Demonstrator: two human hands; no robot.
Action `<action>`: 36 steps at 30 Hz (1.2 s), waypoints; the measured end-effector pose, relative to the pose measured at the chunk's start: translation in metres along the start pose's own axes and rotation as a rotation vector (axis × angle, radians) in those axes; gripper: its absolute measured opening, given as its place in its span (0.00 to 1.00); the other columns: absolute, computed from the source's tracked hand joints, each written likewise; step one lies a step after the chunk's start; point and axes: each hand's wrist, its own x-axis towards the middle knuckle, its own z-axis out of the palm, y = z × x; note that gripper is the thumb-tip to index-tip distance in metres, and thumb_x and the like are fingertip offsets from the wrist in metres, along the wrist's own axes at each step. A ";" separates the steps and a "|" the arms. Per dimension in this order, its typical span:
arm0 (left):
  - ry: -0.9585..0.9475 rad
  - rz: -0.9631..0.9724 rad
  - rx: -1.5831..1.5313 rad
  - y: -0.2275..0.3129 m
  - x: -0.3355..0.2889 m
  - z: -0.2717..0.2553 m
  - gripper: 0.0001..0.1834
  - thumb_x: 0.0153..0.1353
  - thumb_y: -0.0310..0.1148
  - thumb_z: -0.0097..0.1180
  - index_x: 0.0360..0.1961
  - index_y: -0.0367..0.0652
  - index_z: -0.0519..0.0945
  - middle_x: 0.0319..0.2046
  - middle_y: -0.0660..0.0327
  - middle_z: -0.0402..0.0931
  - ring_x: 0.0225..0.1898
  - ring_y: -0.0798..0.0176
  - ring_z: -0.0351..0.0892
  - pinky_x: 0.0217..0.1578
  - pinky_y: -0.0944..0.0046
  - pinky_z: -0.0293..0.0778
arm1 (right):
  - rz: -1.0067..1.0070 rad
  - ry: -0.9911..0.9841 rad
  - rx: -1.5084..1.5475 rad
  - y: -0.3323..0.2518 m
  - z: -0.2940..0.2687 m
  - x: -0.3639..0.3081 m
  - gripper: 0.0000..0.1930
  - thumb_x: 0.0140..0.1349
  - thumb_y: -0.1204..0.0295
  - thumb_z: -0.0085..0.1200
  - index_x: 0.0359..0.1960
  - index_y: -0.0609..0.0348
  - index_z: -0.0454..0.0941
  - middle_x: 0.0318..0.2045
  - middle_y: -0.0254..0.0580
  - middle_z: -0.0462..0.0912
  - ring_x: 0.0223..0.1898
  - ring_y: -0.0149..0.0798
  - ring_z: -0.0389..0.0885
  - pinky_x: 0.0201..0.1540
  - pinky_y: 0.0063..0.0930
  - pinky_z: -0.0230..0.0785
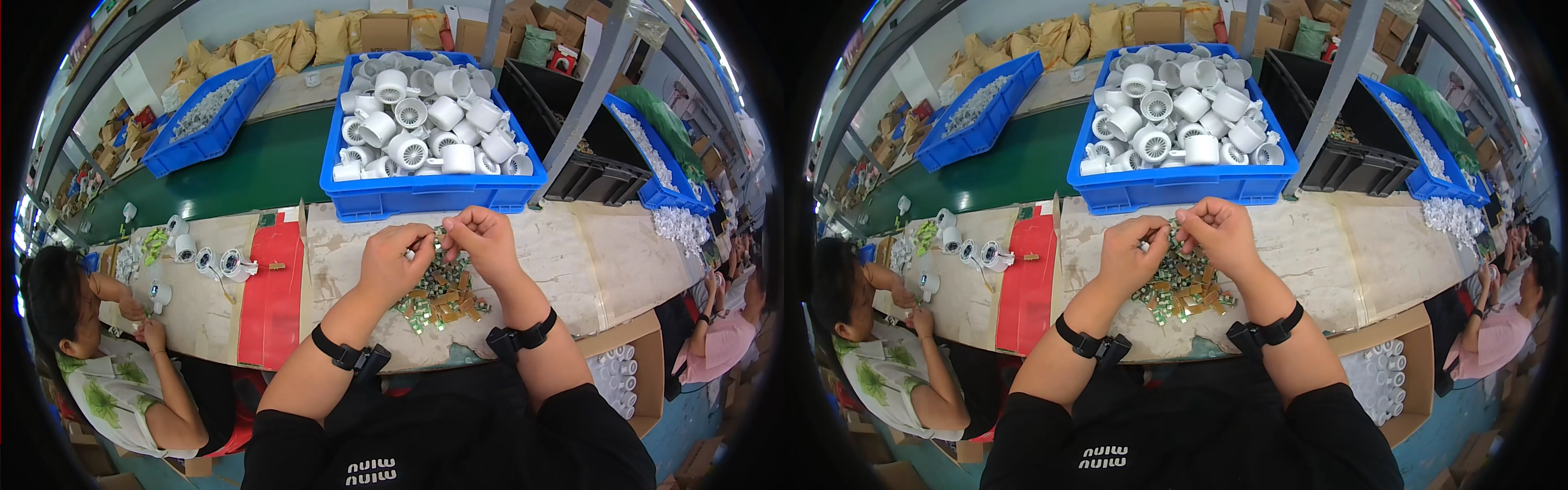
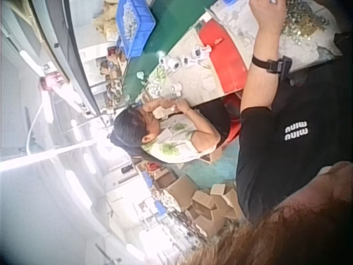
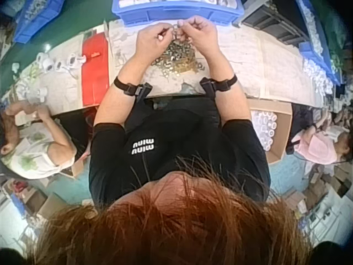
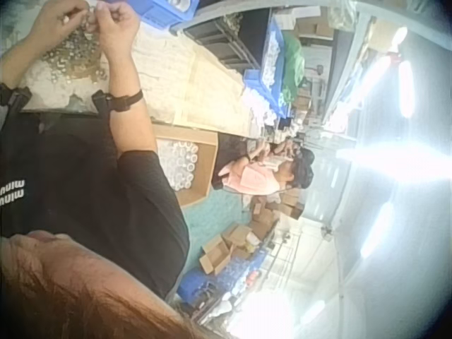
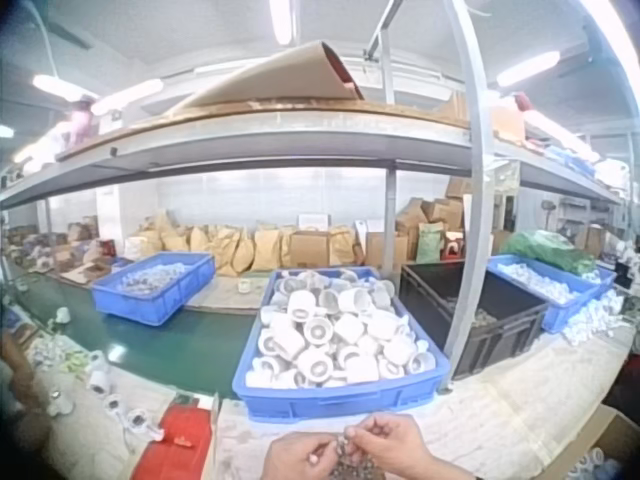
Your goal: Manually assemble small electronic or mechanical components into white plastic housings.
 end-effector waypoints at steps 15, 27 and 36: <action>-0.052 -0.297 -0.397 -0.009 -0.006 0.008 0.04 0.67 0.25 0.64 0.35 0.34 0.84 0.29 0.62 0.86 0.31 0.73 0.83 0.35 0.68 0.77 | -0.159 -0.019 -0.339 0.000 0.001 -0.007 0.13 0.75 0.67 0.61 0.38 0.64 0.89 0.26 0.35 0.88 0.23 0.23 0.81 0.26 0.18 0.73; 0.011 -0.149 -0.168 0.000 -0.009 0.001 0.04 0.66 0.26 0.65 0.34 0.36 0.83 0.25 0.58 0.85 0.27 0.68 0.84 0.31 0.66 0.78 | -0.295 -0.024 -0.376 0.006 0.013 -0.005 0.09 0.74 0.72 0.61 0.40 0.66 0.90 0.27 0.36 0.88 0.25 0.26 0.84 0.30 0.20 0.77; -0.108 -0.206 0.258 0.003 -0.003 -0.046 0.05 0.58 0.30 0.65 0.34 0.41 0.86 0.25 0.55 0.84 0.27 0.53 0.86 0.31 0.59 0.79 | -0.293 0.040 -0.376 0.020 0.017 -0.006 0.11 0.76 0.68 0.58 0.47 0.64 0.85 0.29 0.37 0.87 0.28 0.26 0.82 0.31 0.22 0.73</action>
